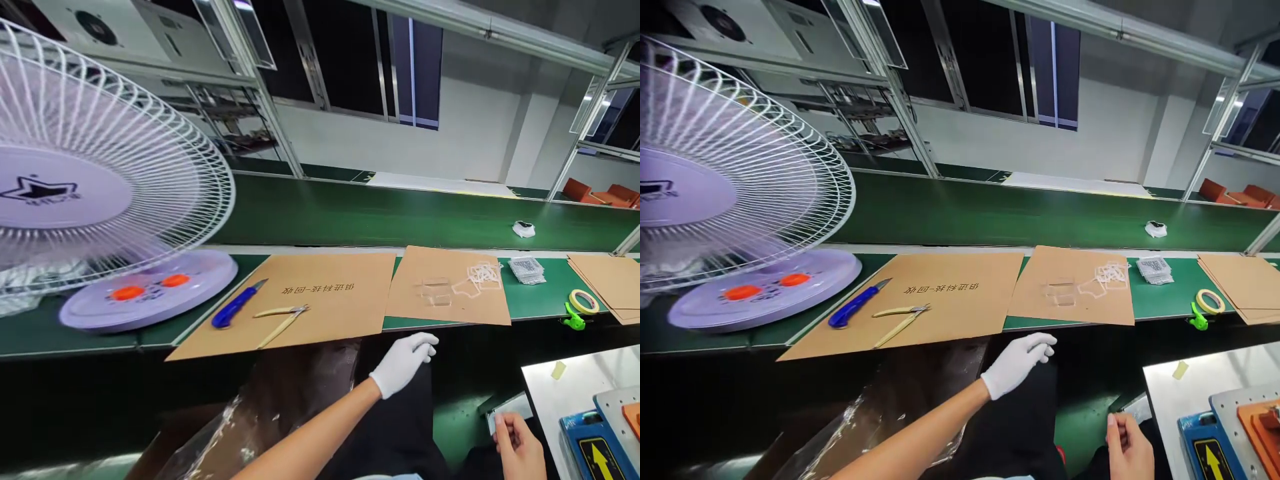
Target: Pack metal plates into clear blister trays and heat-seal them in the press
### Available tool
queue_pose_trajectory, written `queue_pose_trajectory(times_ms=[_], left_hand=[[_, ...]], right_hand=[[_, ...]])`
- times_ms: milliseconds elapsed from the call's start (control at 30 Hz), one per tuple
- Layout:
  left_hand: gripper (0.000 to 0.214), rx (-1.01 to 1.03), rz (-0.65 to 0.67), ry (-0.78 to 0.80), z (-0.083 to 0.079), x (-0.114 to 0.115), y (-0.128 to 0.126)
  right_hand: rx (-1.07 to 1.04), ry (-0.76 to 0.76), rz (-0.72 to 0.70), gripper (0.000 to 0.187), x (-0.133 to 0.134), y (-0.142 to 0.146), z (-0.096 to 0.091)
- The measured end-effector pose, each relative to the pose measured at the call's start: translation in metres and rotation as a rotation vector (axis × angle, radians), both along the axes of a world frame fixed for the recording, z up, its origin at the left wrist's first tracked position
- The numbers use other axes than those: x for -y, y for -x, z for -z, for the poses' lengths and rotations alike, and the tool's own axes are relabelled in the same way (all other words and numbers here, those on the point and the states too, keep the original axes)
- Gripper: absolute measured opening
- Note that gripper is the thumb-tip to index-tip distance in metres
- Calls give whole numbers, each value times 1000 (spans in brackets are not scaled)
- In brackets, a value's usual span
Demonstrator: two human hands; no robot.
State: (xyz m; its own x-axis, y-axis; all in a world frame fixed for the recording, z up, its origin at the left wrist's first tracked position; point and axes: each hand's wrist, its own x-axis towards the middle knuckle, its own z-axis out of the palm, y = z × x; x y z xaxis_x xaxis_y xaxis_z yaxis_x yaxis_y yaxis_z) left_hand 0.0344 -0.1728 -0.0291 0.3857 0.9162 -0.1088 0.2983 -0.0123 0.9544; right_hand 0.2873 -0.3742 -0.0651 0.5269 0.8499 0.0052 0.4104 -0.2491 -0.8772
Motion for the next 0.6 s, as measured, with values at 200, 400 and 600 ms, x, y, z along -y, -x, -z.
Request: queue_pose_trajectory(times_ms=[200, 400, 600], left_hand=[[39, 74, -19, 49, -12, -8, 23], [38, 126, 69, 135, 11, -5, 26], [38, 130, 96, 210, 28, -17, 39]], right_hand=[[350, 44, -237, 36, -186, -15, -69], [537, 173, -165, 21, -325, -19, -76], [618, 186, -295, 18, -333, -22, -86]])
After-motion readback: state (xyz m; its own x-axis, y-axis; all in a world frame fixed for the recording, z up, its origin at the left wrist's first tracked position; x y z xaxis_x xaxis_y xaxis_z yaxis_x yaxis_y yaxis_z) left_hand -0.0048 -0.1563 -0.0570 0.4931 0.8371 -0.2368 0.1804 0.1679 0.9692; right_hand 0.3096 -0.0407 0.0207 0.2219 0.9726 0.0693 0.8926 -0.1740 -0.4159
